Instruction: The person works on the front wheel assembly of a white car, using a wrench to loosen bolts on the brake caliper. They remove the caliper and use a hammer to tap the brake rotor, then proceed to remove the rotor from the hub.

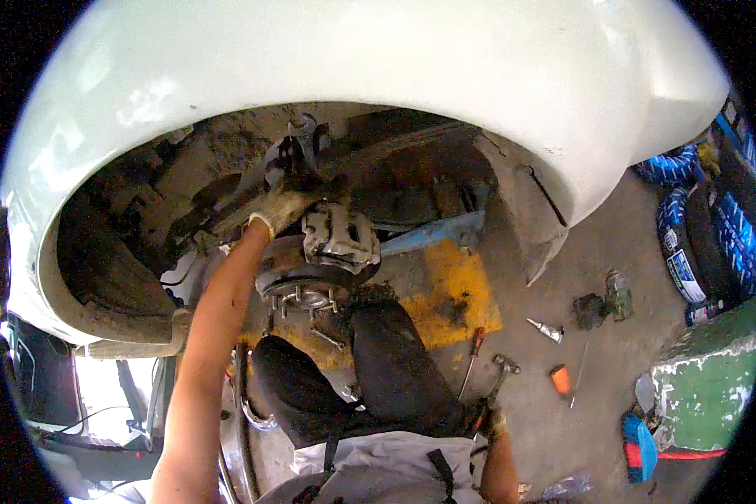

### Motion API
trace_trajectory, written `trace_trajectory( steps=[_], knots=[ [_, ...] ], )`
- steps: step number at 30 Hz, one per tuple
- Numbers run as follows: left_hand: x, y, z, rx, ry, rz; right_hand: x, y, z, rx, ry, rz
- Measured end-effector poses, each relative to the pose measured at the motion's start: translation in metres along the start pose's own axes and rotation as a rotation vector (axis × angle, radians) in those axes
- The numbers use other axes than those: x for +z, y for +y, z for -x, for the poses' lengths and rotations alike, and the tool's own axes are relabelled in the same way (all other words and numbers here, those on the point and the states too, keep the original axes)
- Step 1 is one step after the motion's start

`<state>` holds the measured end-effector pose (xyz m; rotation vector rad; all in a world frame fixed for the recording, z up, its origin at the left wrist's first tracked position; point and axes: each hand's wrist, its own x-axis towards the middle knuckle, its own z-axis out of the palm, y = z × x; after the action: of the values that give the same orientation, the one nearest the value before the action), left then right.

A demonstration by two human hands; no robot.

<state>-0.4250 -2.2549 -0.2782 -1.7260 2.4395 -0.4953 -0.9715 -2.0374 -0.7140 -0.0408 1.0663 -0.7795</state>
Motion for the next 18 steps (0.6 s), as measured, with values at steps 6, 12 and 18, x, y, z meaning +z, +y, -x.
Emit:
trace_trajectory(
  steps=[6, 12, 18],
  knots=[
    [-0.021, 0.025, -0.013, -0.078, -0.047, -0.324, 0.058, -0.054, 0.002, -0.076, 0.039, 0.261],
    [-0.016, 0.031, -0.026, -0.380, -0.195, 0.051, 0.201, -0.094, 0.048, -0.244, -0.038, 0.775],
    [-0.020, 0.023, -0.023, -0.323, -0.314, 0.019, 0.384, -0.122, 0.153, -0.363, -0.223, 0.261]
  ],
)
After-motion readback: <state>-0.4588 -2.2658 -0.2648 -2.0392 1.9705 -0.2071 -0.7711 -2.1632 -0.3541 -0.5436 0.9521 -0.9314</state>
